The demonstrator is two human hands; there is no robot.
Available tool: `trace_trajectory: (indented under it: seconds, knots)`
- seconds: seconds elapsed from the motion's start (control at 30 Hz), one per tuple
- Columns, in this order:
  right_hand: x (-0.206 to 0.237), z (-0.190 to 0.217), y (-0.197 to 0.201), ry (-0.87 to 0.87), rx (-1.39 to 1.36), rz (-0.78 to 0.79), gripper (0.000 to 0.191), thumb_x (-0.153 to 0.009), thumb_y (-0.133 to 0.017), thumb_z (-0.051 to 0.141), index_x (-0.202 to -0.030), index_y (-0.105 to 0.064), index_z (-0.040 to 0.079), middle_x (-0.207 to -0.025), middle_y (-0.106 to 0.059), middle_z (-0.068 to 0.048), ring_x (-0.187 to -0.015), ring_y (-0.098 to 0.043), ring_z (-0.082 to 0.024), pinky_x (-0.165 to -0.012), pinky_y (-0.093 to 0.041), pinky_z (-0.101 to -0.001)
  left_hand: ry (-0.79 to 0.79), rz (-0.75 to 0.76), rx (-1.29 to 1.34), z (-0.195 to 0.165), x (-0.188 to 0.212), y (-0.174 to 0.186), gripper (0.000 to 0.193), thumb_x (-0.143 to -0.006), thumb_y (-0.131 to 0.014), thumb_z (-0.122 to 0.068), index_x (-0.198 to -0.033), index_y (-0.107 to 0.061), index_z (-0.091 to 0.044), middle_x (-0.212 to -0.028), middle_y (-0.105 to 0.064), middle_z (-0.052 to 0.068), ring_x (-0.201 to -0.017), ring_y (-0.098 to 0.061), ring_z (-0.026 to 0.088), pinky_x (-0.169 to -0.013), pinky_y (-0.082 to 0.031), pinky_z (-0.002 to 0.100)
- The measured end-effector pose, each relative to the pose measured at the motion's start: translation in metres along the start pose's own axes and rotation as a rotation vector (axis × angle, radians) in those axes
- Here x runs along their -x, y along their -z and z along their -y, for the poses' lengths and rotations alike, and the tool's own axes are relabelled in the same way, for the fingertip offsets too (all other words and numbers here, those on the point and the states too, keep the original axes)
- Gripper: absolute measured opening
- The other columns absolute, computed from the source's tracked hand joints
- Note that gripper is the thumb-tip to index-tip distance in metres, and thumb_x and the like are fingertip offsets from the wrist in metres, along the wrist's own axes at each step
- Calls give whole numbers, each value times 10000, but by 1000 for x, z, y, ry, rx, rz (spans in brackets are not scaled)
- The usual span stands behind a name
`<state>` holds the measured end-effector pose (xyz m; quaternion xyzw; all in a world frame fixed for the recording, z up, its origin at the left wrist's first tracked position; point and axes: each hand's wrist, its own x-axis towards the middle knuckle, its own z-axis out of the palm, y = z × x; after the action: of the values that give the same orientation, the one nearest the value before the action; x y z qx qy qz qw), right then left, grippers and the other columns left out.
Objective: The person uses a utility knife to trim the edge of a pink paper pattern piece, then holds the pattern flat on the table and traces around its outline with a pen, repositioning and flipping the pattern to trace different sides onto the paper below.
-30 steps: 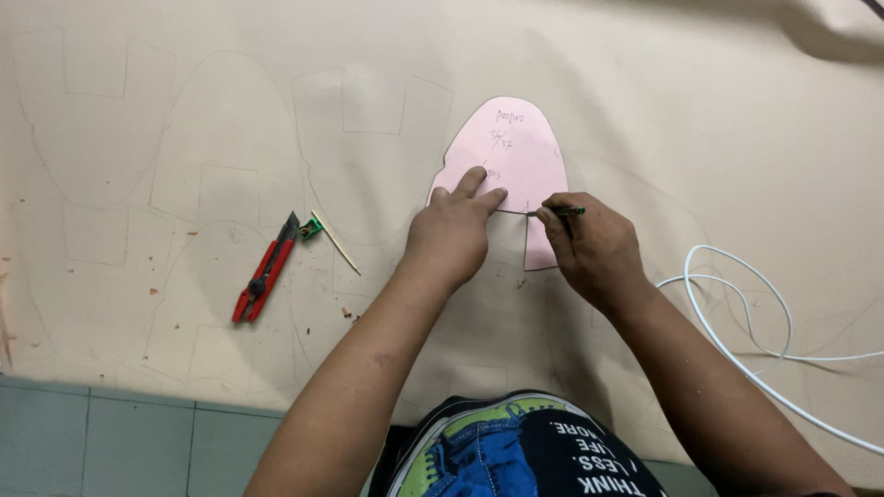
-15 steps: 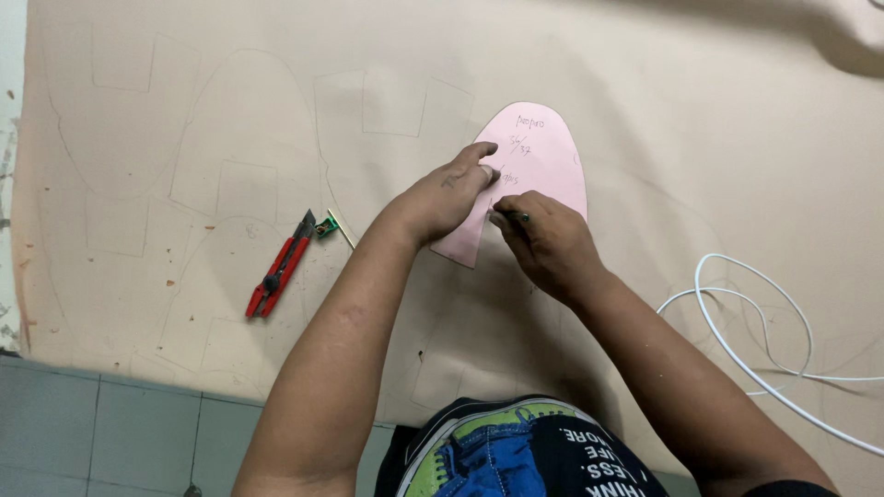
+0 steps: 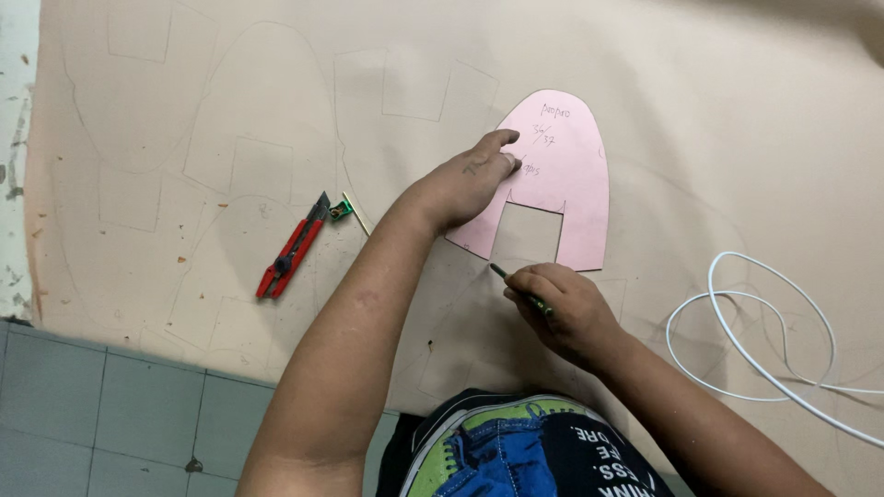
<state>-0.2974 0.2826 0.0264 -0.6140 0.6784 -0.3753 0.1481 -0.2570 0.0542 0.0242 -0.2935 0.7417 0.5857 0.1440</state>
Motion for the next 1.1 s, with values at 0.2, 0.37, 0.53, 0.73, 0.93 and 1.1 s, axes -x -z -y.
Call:
trace_trajectory:
  seconds: [0.2, 0.37, 0.53, 0.73, 0.93, 1.1]
  knots:
    - [-6, -1, -8, 35, -41, -8, 214, -889, -739, 30, -1075, -633, 19, -990, -710, -134, -859, -708, -288, -720, -577, -372, 2, 3, 20, 1, 1, 1, 622, -960, -394, -362, -1555, -352, -185, -1529, -506, 155, -1429, -460, 295, -1146, -370, 375]
    - [-24, -4, -25, 54, -45, 11, 245, -871, -735, 23, -1096, -639, 22, -1008, -705, -146, -879, -696, -316, -744, -569, -401, 22, 5, 31, 3, 0, -1, 631, -946, -393, -356, -1555, -350, -192, -1518, -515, 157, -1420, -475, 296, -1147, -370, 373]
    - [-34, -5, -34, 54, -130, 4, 249, -895, -705, -2, -1132, -635, 25, -1043, -704, -142, -912, -705, -307, -775, -577, -384, -17, -26, -19, 0, 3, -1, 609, -966, -398, -359, -1546, -383, -173, -1510, -524, 178, -1416, -476, 308, -1152, -367, 376]
    - [9, -18, -5, -215, -155, -142, 71, -988, -604, 43, -1058, -596, 40, -1037, -684, -124, -867, -697, -233, -762, -574, -333, 174, -328, -609, -3, 38, -34, 836, -798, -798, -435, -1443, -363, -127, -1404, -453, 171, -1255, -502, 388, -935, -521, 430]
    - [53, -57, 48, -1024, -428, -371, 261, -977, -509, 134, -1198, -617, 49, -969, -673, -36, -697, -630, -104, -573, -540, -269, 251, -519, -419, 7, 49, -57, 869, -745, -886, -317, -1395, -377, -44, -1264, -505, 190, -1141, -577, 342, -919, -535, 423]
    - [73, -60, 72, -1176, -816, -383, 398, -1038, -553, 338, -1111, -688, -29, -820, -663, -111, -563, -558, -140, -411, -389, -254, -67, -412, 213, 10, 63, -73, 344, -905, -665, -176, -1224, -601, -66, -1036, -696, 59, -983, -675, 259, -827, -575, 351]
